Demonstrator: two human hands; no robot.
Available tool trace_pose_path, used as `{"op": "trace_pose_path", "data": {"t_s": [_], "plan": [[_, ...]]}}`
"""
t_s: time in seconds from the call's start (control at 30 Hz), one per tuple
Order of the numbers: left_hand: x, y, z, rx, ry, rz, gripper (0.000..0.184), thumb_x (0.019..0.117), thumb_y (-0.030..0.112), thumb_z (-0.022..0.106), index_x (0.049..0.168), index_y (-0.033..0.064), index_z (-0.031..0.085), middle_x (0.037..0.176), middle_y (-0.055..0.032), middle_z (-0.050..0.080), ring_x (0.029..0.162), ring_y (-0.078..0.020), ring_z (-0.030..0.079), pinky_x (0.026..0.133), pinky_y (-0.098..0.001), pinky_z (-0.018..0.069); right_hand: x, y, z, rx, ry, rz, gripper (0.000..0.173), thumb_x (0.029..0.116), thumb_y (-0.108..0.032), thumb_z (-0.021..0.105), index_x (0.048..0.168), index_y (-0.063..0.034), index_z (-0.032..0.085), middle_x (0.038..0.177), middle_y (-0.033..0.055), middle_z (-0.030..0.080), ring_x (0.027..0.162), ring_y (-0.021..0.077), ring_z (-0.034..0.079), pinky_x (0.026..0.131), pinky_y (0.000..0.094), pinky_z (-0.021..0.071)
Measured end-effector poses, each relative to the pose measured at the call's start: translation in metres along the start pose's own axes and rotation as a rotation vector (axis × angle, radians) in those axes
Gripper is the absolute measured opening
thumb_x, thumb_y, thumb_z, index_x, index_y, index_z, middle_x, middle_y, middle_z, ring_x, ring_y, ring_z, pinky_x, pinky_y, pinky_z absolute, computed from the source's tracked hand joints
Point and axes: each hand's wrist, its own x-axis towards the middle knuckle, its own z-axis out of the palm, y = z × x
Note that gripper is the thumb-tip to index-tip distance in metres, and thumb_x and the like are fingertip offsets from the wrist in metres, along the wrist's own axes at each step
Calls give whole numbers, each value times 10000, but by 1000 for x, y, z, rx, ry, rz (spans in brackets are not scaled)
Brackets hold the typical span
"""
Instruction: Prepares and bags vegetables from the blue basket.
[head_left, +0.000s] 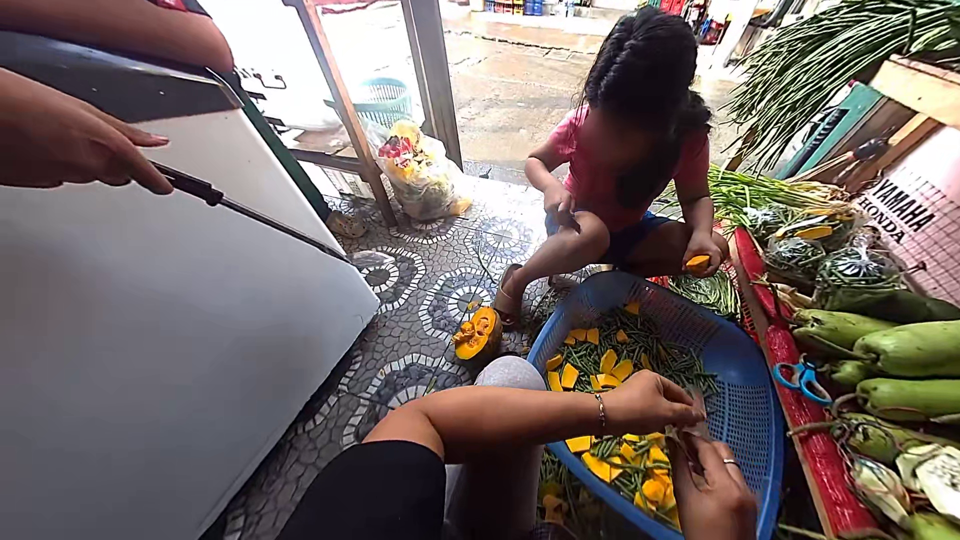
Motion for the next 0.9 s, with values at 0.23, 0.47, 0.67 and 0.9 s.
{"op": "trace_pose_path", "data": {"t_s": [0.23,0.47,0.67,0.9], "plan": [[-3,2,3,-181,14,-60,112,1005,44,636,1058,-50,670,910,-40,689,781,-86,665,733,-284,582,7,-3,-15,597,81,364,146,977,-94,643,897,3,570,714,-87,580,607,-86,577,613,105,527],[3,1,3,-493,-19,-145,131,1008,29,628,912,85,559,834,19,655,780,-85,664,788,-288,584,6,-1,-6,784,53,449,122,922,90,607,923,-30,629,723,-100,677,607,-14,663,617,183,605],[1,19,-24,-794,12,-82,141,1104,136,443,981,135,511,670,68,500,536,-8,498,543,-147,469,21,22,-10,1361,131,903,335,1097,-42,314,908,-104,584,775,25,761,686,140,754,676,287,650],[-9,11,-10,393,-103,73,345,949,115,740,1214,-75,627,883,-169,636,742,-222,563,735,-403,499,18,39,-20,1782,-142,857,494,1088,-183,301,806,-164,707,634,-55,638,608,41,641,652,222,580]]}}
